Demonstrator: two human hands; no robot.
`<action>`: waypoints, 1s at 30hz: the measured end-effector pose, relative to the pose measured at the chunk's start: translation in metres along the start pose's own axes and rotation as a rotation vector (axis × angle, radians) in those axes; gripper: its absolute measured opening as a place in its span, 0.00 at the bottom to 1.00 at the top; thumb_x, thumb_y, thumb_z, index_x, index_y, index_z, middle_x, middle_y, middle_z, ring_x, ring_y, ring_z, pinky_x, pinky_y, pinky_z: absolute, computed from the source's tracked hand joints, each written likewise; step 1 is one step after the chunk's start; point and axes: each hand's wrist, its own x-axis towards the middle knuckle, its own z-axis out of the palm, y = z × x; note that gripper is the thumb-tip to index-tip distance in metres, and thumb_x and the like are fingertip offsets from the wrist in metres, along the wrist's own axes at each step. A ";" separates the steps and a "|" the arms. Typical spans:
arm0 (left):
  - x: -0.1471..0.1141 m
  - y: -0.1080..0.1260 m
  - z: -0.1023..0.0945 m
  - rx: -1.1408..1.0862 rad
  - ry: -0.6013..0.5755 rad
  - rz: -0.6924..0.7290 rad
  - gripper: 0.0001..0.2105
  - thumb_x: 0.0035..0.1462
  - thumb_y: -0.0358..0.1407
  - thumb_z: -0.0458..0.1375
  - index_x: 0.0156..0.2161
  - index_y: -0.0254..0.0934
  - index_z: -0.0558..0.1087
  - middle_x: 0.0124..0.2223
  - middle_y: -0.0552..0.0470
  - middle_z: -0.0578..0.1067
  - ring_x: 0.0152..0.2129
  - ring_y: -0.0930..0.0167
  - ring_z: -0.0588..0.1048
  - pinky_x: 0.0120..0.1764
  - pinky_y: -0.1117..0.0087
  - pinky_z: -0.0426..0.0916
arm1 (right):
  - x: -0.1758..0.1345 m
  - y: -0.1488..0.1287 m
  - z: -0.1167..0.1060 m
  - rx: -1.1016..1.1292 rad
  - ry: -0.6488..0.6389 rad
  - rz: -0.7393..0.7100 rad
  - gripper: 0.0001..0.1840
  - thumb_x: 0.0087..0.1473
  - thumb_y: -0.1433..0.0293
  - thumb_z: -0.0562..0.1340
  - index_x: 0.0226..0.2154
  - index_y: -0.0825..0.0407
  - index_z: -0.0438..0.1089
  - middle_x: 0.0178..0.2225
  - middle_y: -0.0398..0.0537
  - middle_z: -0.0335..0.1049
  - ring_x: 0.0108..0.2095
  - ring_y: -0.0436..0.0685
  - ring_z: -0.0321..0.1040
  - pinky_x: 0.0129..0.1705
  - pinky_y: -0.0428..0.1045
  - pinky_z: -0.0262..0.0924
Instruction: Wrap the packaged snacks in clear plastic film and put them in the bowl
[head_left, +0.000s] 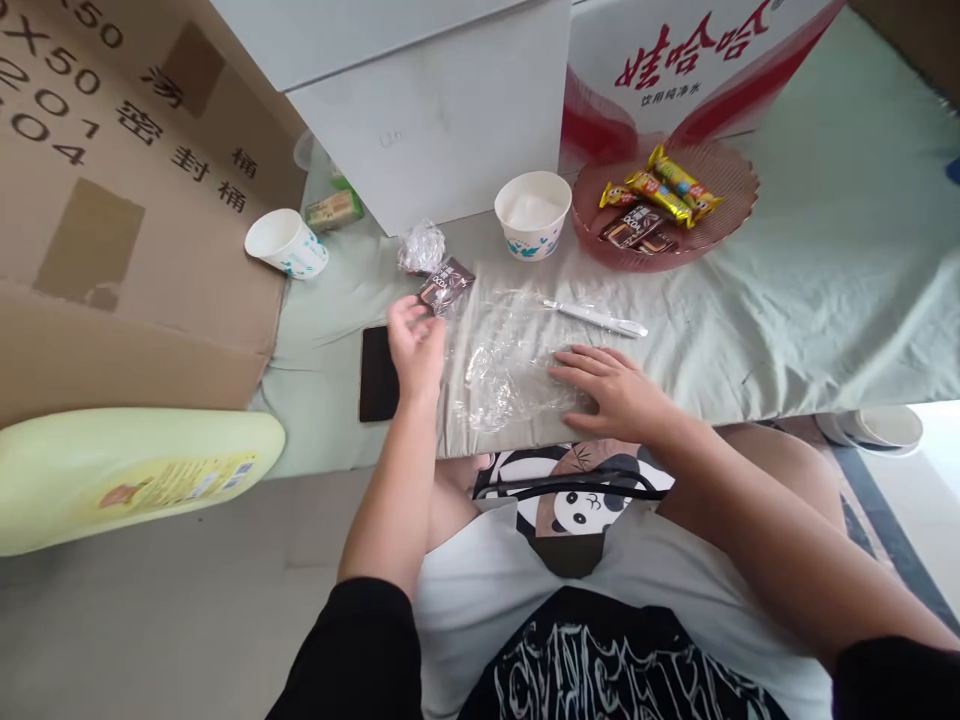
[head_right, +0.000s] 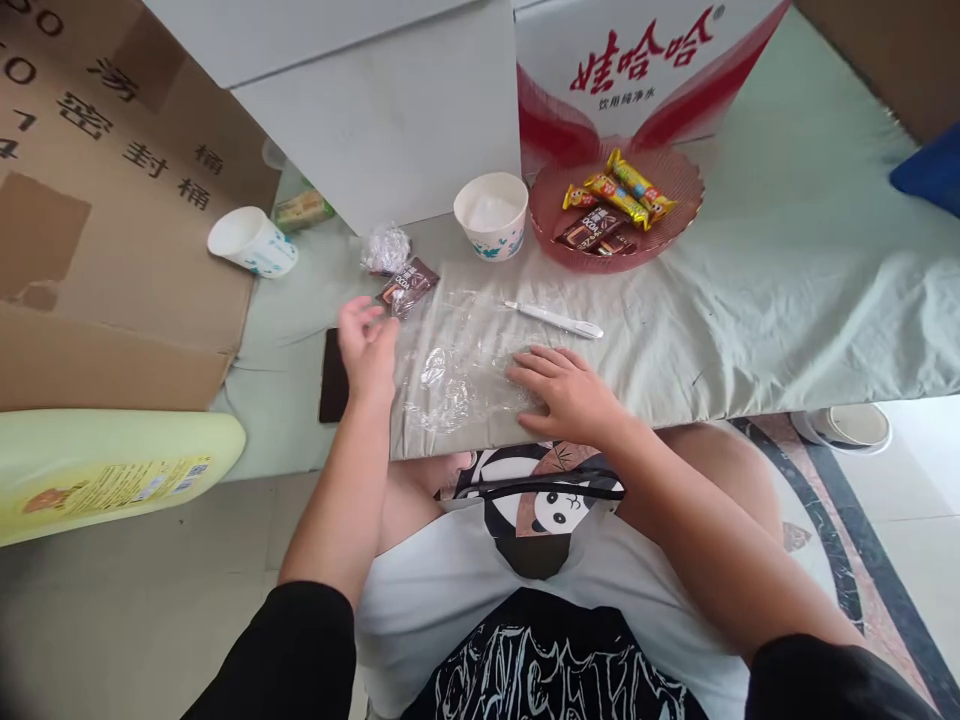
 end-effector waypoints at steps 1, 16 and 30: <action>-0.001 -0.002 -0.005 0.064 0.080 0.133 0.16 0.52 0.38 0.63 0.45 0.41 0.68 0.47 0.47 0.74 0.39 0.70 0.76 0.42 0.68 0.71 | 0.001 -0.001 -0.001 -0.010 0.003 0.020 0.32 0.56 0.60 0.64 0.63 0.46 0.67 0.68 0.53 0.64 0.68 0.73 0.58 0.66 0.71 0.56; -0.040 0.013 -0.014 0.478 -0.807 0.332 0.11 0.56 0.28 0.56 0.36 0.42 0.81 0.49 0.49 0.82 0.46 0.64 0.79 0.54 0.62 0.71 | 0.001 0.040 -0.020 0.225 0.613 0.375 0.31 0.56 0.56 0.65 0.61 0.45 0.69 0.74 0.61 0.46 0.46 0.66 0.76 0.53 0.68 0.69; -0.031 0.018 -0.025 0.144 -0.542 0.067 0.10 0.60 0.40 0.58 0.36 0.39 0.81 0.38 0.48 0.82 0.41 0.65 0.79 0.47 0.68 0.72 | 0.002 0.018 -0.018 0.236 0.232 -0.017 0.07 0.58 0.67 0.60 0.33 0.46 0.75 0.52 0.52 0.78 0.52 0.67 0.75 0.56 0.67 0.65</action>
